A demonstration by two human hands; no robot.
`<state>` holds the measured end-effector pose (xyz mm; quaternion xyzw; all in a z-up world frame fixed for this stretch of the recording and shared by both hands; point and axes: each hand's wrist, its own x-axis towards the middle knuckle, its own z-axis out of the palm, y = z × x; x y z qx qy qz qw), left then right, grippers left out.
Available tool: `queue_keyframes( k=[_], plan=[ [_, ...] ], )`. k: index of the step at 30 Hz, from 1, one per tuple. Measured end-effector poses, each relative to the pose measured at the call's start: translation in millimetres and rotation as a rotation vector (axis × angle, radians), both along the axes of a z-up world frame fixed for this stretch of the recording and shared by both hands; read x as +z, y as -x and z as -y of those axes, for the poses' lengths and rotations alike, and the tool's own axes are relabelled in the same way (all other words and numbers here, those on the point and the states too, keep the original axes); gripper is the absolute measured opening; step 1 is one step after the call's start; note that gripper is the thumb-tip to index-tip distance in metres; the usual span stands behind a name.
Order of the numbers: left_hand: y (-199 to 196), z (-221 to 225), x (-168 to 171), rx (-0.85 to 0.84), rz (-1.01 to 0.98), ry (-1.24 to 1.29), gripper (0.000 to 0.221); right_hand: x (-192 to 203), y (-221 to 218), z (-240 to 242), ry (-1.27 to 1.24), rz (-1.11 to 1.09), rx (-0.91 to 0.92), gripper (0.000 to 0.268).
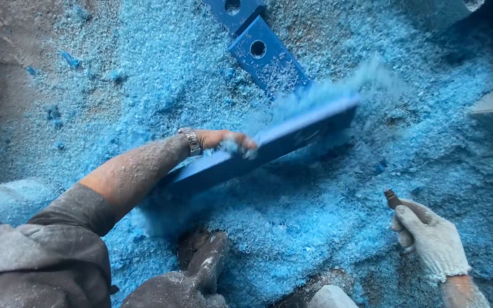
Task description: Deburring the holes and edges of blue plastic blocks using a manual scraper tool on a production floor.
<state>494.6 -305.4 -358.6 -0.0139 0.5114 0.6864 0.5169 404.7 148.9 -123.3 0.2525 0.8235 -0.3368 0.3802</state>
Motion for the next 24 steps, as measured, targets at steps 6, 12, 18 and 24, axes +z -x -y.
queue_keyframes(
  k=[6,12,18,24],
  plan=[
    [1,-11,29,0.534,0.223,0.252,0.083,4,2,2,0.016,-0.015,-0.076,0.036],
    [25,-19,79,0.383,0.042,0.05,0.076,8,6,7,-0.013,-0.007,-0.054,0.033],
    [24,-63,113,0.102,-0.669,0.916,0.134,11,15,-1,-0.125,-0.078,-0.005,0.03],
    [9,-111,76,-0.009,-1.02,1.312,0.138,43,23,35,-0.245,-0.279,0.178,0.029]
  ],
)
